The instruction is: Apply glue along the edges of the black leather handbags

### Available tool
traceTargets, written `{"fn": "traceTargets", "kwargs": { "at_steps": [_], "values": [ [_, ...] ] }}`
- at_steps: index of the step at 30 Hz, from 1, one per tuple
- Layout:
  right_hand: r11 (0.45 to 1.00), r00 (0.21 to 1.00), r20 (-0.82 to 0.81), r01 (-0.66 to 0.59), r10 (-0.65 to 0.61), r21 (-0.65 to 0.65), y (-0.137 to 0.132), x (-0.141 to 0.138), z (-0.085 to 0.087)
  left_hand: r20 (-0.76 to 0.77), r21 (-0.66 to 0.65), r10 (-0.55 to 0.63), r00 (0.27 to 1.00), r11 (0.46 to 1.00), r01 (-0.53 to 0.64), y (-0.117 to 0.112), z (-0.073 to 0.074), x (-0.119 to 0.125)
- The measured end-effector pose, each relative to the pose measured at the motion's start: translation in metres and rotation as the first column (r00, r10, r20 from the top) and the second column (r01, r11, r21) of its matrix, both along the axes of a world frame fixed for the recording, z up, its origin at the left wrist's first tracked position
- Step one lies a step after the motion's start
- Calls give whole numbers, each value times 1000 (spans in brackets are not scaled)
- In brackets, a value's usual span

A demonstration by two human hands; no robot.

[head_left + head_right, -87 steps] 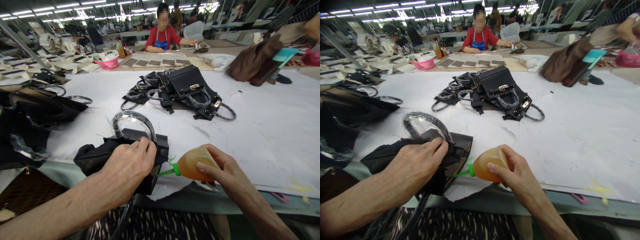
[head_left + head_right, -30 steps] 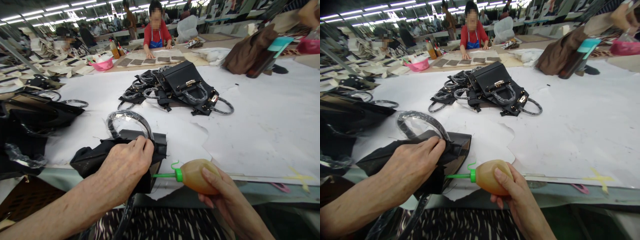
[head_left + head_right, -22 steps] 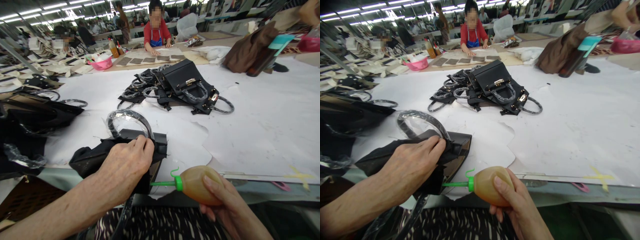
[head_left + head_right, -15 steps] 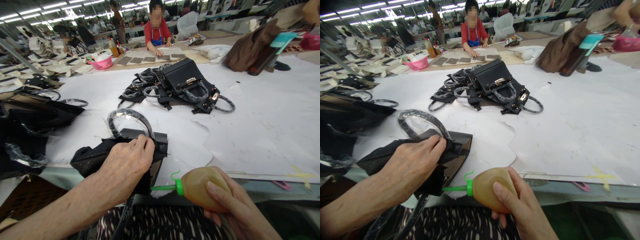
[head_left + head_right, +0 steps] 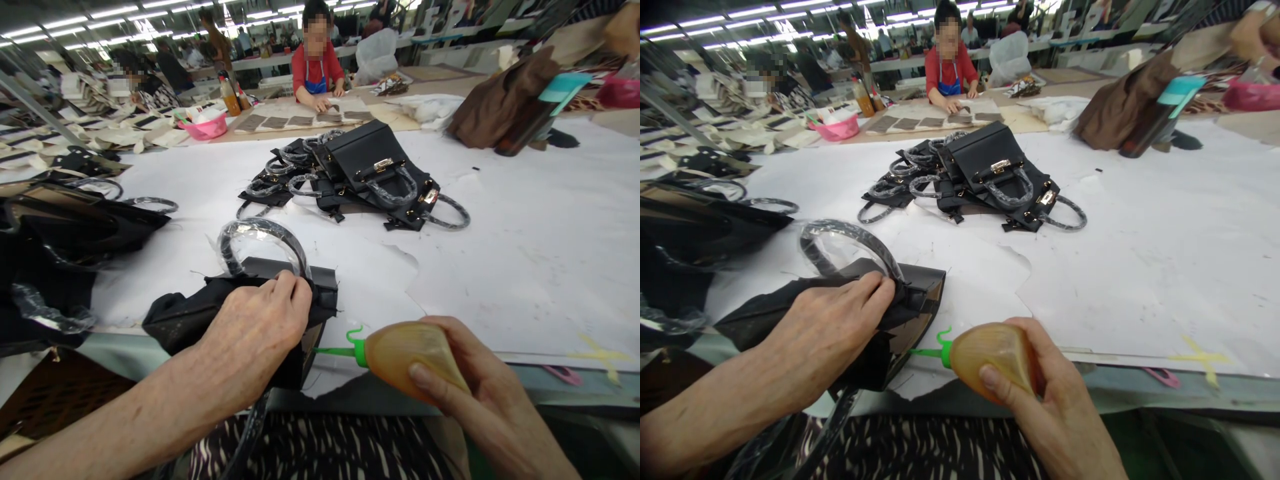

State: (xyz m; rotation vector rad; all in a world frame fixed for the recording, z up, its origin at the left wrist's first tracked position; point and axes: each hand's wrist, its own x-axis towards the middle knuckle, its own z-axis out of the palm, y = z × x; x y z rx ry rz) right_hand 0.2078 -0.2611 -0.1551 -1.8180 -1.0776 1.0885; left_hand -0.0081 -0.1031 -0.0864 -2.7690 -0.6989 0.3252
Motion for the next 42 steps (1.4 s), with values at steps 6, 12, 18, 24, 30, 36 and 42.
{"fn": "traceTargets", "kwargs": {
  "at_steps": [6, 12, 18, 24, 30, 36, 42],
  "values": [
    [999, 999, 53, 9, -11, 42, 4, 0, -9, 17, -41, -24, 1000, 999, 24, 0, 3, 0],
    [992, 984, 173, 21, -42, 122, 17, -8, -6, -51, -77, 16, 999, 997, -20, -2, 9, 1],
    [995, 985, 172, 11, -27, 95, 16, -5, -6, -78, -136, 46, 996, 989, -57, 1, 8, 3],
    [996, 997, -2, 82, -82, 44, 14, -13, 19, -22, -97, 12, 1000, 995, -14, 3, 2, 1],
    [993, 952, -281, 121, -119, -12, 15, -19, 24, -51, -135, 16, 999, 991, -23, 3, 7, 3],
    [974, 841, -492, 193, -226, -118, 16, -13, 9, -75, -157, 48, 996, 986, -60, 8, 8, 4],
    [904, 624, -657, 341, -423, -258, 8, -9, 5, -33, -185, 41, 999, 982, -46, 17, 15, 6]
  ]
}}
